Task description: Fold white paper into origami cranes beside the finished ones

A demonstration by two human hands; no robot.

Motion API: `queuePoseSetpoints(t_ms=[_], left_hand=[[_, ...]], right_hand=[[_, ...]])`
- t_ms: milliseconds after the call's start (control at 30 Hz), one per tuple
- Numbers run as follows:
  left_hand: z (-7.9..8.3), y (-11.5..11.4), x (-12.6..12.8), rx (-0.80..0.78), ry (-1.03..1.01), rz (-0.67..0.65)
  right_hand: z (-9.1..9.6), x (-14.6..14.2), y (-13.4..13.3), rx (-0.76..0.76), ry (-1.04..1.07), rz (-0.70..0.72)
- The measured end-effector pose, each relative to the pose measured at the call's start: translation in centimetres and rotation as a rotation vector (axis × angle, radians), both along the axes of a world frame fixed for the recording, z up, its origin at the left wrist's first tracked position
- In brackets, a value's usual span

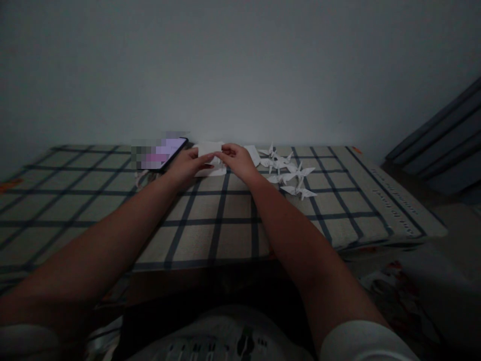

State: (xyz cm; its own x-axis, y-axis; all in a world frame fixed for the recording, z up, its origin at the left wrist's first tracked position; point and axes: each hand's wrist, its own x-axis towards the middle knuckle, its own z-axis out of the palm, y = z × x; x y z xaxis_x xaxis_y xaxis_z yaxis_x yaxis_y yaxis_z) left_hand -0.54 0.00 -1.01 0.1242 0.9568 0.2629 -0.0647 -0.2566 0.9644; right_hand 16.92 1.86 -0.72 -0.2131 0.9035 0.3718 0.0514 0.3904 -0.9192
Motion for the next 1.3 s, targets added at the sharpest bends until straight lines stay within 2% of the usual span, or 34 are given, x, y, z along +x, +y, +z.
queuePoseSetpoints(t_ms=[167, 333, 433, 600, 800, 867, 1000, 1167, 1300], left_hand=[[-0.1, 0.4, -0.2, -0.019, -0.038, 0.065], [-0.2, 0.7, -0.3, 0.008, -0.095, 0.092], [-0.3, 0.8, -0.2, -0.005, -0.134, 0.097], [-0.1, 0.8, -0.2, -0.033, -0.133, 0.138], [0.0, 0.6, -0.3, -0.101, -0.083, -0.011], [0.0, 0.6, -0.3, -0.115, -0.096, -0.014], [0.0, 0.6, -0.4, -0.107, -0.146, -0.003], [-0.2, 0.7, -0.5, -0.148, -0.042, -0.038], [-0.6, 0.8, -0.5, -0.103, -0.01, 0.015]], right_hand=[[0.7, 0.4, -0.8, 0.064, -0.124, -0.007], [0.4, 0.5, -0.7, 0.04, -0.174, 0.124], [0.1, 0.5, -0.4, 0.063, -0.237, 0.122], [0.1, 0.5, 0.1, -0.01, -0.119, 0.012], [0.3, 0.5, 0.3, -0.025, 0.016, -0.146], [0.2, 0.5, 0.4, -0.053, 0.06, -0.139], [-0.1, 0.5, 0.7, -0.07, 0.059, -0.03], [-0.3, 0.5, 0.9, -0.03, 0.008, -0.088], [-0.6, 0.5, 1.0, 0.007, 0.001, -0.042]])
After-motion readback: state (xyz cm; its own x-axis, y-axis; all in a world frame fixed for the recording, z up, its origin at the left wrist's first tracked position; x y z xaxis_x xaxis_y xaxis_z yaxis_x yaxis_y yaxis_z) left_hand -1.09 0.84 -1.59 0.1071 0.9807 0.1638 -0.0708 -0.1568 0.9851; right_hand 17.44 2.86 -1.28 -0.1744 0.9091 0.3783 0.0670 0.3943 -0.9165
